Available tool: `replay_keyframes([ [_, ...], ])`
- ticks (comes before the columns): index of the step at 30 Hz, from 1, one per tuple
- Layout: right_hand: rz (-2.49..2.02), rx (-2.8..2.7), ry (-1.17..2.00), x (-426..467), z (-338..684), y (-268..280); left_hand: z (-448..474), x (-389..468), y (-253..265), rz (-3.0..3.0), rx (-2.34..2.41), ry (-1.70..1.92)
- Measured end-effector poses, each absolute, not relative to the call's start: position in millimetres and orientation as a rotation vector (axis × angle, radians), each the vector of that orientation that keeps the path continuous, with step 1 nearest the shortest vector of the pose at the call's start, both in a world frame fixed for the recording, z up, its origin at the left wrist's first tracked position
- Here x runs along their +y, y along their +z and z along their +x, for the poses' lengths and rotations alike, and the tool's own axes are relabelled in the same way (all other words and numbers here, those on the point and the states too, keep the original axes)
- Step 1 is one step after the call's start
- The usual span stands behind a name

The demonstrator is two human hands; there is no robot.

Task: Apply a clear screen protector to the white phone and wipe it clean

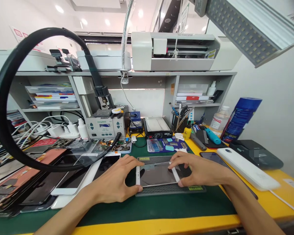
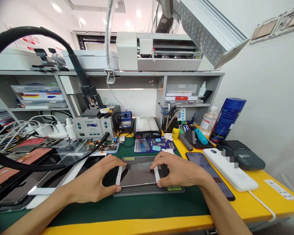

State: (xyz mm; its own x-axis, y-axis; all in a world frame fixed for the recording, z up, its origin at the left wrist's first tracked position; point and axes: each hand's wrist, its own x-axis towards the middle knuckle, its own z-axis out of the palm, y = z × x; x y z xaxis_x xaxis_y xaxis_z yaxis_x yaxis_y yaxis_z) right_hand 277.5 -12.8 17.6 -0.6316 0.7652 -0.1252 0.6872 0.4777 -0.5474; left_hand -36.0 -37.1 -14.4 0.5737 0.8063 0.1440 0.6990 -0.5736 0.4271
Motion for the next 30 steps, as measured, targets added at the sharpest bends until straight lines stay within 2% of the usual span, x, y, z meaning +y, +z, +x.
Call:
replay_keyframes([
  [30,-1.329,-2.586,0.780,-14.0,278.9,14.2,-35.4,-37.5,-10.4,2.503,1.165,0.455],
])
